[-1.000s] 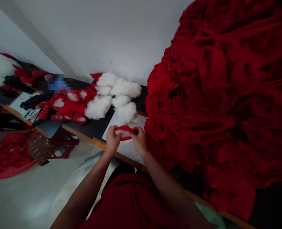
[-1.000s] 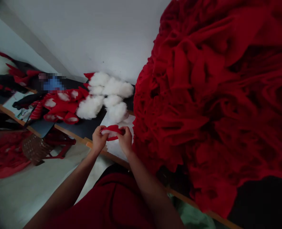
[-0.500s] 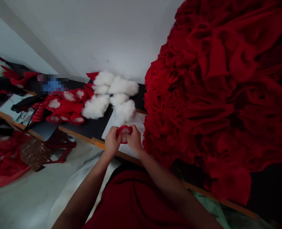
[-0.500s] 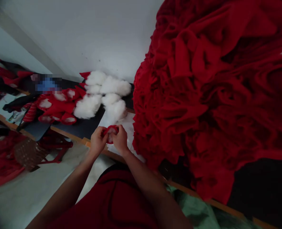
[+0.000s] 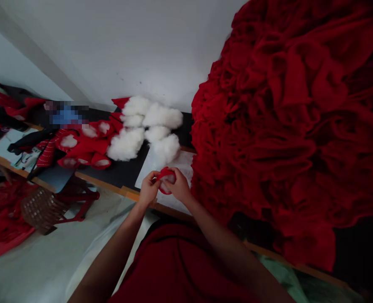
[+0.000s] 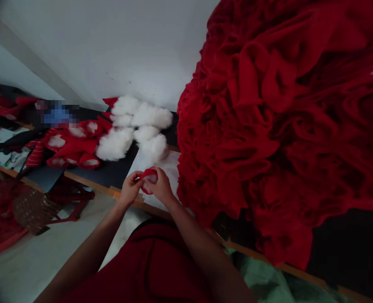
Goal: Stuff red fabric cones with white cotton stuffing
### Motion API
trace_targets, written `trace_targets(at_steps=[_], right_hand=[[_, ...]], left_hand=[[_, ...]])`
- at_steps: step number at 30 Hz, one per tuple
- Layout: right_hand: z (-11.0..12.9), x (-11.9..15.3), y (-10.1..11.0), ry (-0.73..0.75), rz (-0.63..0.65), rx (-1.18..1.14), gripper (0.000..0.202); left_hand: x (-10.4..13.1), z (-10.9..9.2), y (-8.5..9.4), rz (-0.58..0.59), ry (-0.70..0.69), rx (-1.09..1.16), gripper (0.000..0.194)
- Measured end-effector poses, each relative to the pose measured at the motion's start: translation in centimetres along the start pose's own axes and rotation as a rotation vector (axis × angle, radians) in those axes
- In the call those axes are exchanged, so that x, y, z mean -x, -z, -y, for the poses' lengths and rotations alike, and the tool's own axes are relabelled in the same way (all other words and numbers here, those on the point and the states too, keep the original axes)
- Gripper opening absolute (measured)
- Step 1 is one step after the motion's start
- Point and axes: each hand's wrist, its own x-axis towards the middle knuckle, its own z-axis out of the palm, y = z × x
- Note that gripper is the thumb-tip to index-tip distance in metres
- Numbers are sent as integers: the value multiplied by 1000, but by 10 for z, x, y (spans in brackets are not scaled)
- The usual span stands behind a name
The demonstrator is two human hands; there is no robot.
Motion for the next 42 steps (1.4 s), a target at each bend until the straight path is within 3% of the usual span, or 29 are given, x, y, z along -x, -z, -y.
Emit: trace_targets(at_steps=[3,9,12,16,23,25,28,31,35,40,42], right_hand=[[5,-8,4,-13,17,97,26],[-3,-18,17,-40,-106,153,29],[-5,-19,19,-75,-130,103,29],[0,-17,20,-78,-59,-43,27],[-2,-11,24,-113,92,-375,32],[-5,-10,25,-131,15,-283,24],[-5,-10,29,-82,-111,-42,22],[2,-9,37,69,-56,86,23],[11,-5,42,193,28,43,24],[7,3,35,-108,-33,-170,34],[7,4,30,-138,-57,-148,29]], left_hand=[[-2,2,-3,-56,4,-33,13],[-10,1,-1,-226,-129,-327,14],[-9,-2,-9,-160,-133,-237,17],[-10,-7,-22,-33,-58,-81,27],[-18,-10,-21,-170,-29,-59,29],[-15,-13,-24,-144,-43,-86,27],[-9,-22,-27,10,-20,-95,24],[-4,-30,-24,136,0,-124,26],[-3,-32,-19,77,-135,-275,24],[3,-26,-26,-72,-194,-284,19],[6,-24,-30,-105,-240,-349,18]])
